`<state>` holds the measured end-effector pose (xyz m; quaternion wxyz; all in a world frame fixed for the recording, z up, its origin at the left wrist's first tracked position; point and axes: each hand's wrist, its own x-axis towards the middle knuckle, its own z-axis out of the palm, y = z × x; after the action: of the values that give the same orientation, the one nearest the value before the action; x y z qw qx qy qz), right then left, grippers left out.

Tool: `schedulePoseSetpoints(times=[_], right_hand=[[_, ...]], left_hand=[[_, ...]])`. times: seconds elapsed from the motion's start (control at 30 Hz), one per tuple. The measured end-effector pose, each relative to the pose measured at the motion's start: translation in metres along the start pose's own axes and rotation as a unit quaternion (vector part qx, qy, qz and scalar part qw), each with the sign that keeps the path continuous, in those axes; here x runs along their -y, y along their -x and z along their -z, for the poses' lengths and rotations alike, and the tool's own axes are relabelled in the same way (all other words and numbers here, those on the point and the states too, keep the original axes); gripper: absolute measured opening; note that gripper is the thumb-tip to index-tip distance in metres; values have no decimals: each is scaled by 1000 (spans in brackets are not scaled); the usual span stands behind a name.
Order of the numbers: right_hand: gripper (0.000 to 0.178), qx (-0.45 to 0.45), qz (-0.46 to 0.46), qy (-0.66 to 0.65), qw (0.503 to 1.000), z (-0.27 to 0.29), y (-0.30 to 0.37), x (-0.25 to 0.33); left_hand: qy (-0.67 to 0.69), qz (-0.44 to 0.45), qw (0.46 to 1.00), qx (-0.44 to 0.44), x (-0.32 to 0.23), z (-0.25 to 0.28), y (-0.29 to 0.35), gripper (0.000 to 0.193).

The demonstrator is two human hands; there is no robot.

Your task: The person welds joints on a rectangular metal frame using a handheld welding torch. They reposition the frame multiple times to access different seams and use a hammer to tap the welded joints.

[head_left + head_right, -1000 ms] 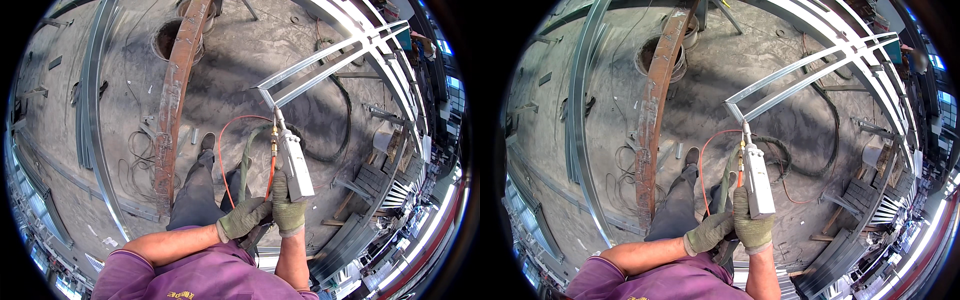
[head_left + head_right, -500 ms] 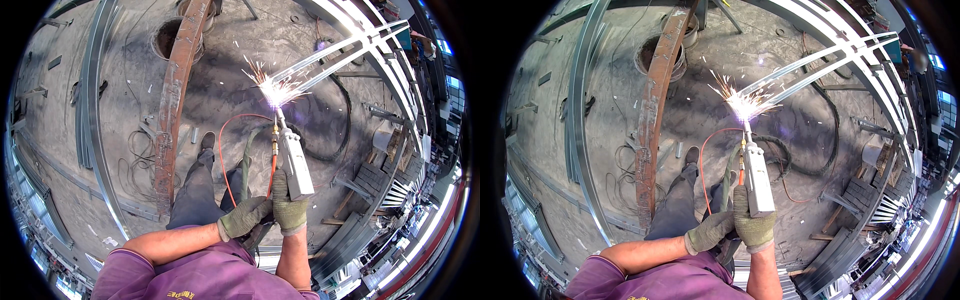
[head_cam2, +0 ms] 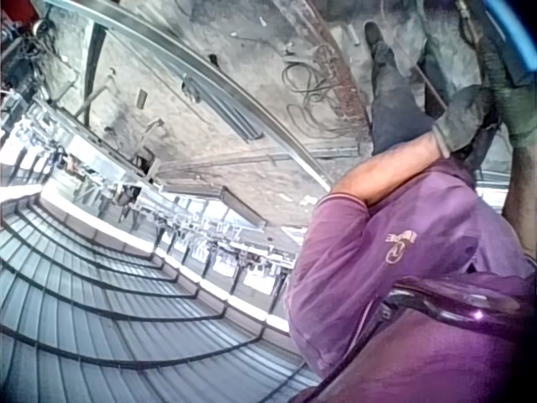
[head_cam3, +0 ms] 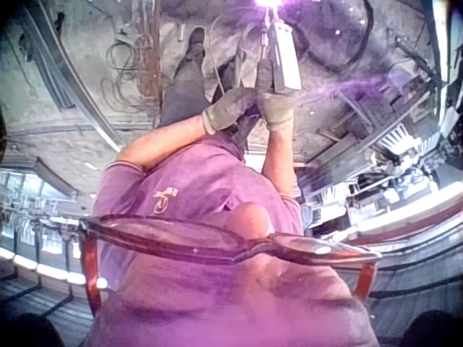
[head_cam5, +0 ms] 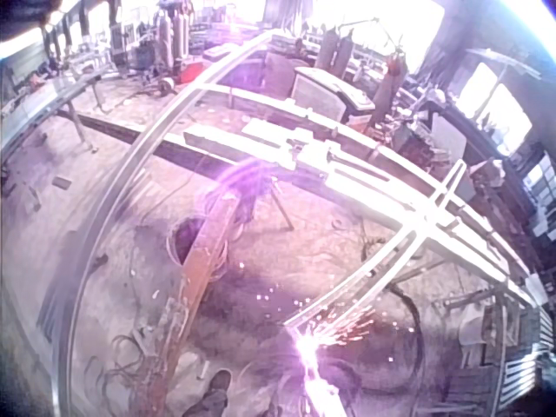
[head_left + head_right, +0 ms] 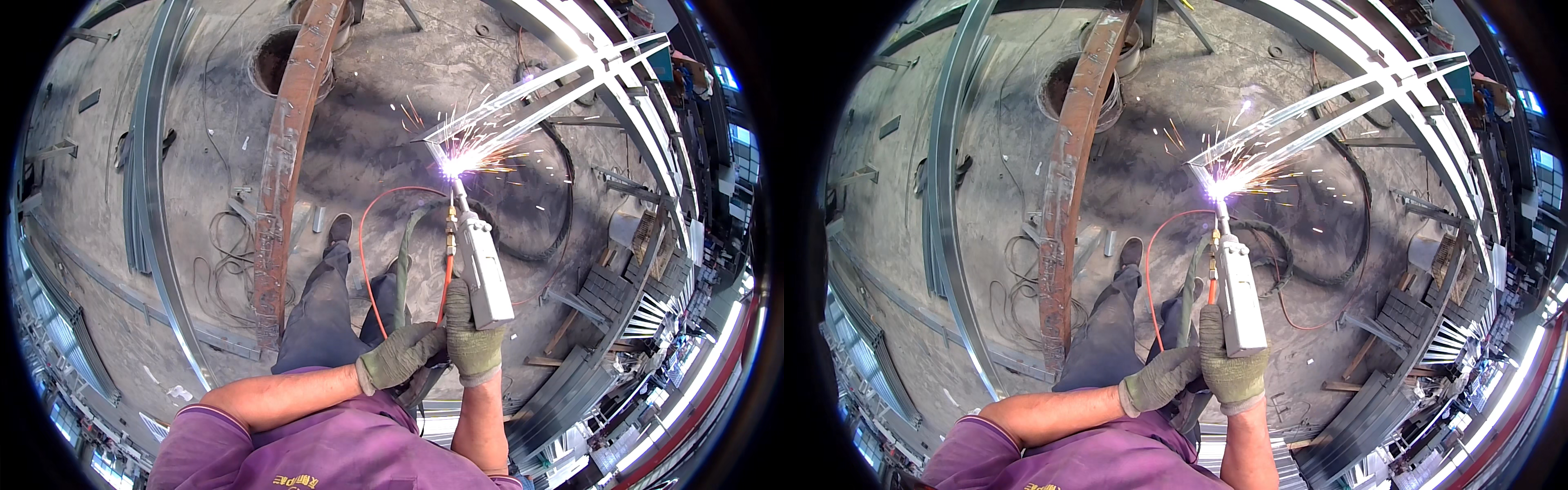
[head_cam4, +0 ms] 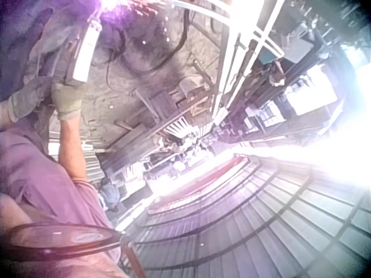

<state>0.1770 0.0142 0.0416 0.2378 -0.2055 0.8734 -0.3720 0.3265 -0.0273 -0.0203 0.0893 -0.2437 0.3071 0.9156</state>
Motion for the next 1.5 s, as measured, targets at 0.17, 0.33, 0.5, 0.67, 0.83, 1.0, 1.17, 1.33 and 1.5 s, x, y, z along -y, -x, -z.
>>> schedulePoseSetpoints(times=[0.17, 0.33, 0.5, 0.67, 0.83, 1.0, 1.17, 1.33, 1.5], right_hand=[[28, 1, -21, 0, 1000, 1, 3, -1], [28, -1, -5, 19, 1000, 0, 3, 0], [27, -3, 2, 8, 1000, 1, 5, 1], [25, -6, 17, 16, 1000, 2, 7, -2], [22, -7, 7, 32, 999, 2, 10, -1], [20, -5, 4, 20, 1000, 1, 11, -3], [24, 56, -20, 13, 998, 8, 15, 1], [24, 53, -27, 33, 998, 7, 19, -5], [32, 19, -78, -35, 996, -16, 23, -32]], left_hand=[[-7, -1, 1000, -1, -1, -1, 2, 53], [-11, -8, 1000, 1, 1, -1, 1, 52], [-19, 3, 1000, 0, -1, -1, 5, 53], [-9, 8, 1000, 3, -1, -2, 7, 53], [-38, -2, 999, -11, -4, -5, 9, 52], [-69, 11, 998, -10, 1, -2, 10, 50], [-72, 10, 997, -13, -2, -4, 12, 49], [-74, -4, 997, -2, 3, -3, 13, 50], [-66, 27, 997, 2, 16, 2, 16, 53]])
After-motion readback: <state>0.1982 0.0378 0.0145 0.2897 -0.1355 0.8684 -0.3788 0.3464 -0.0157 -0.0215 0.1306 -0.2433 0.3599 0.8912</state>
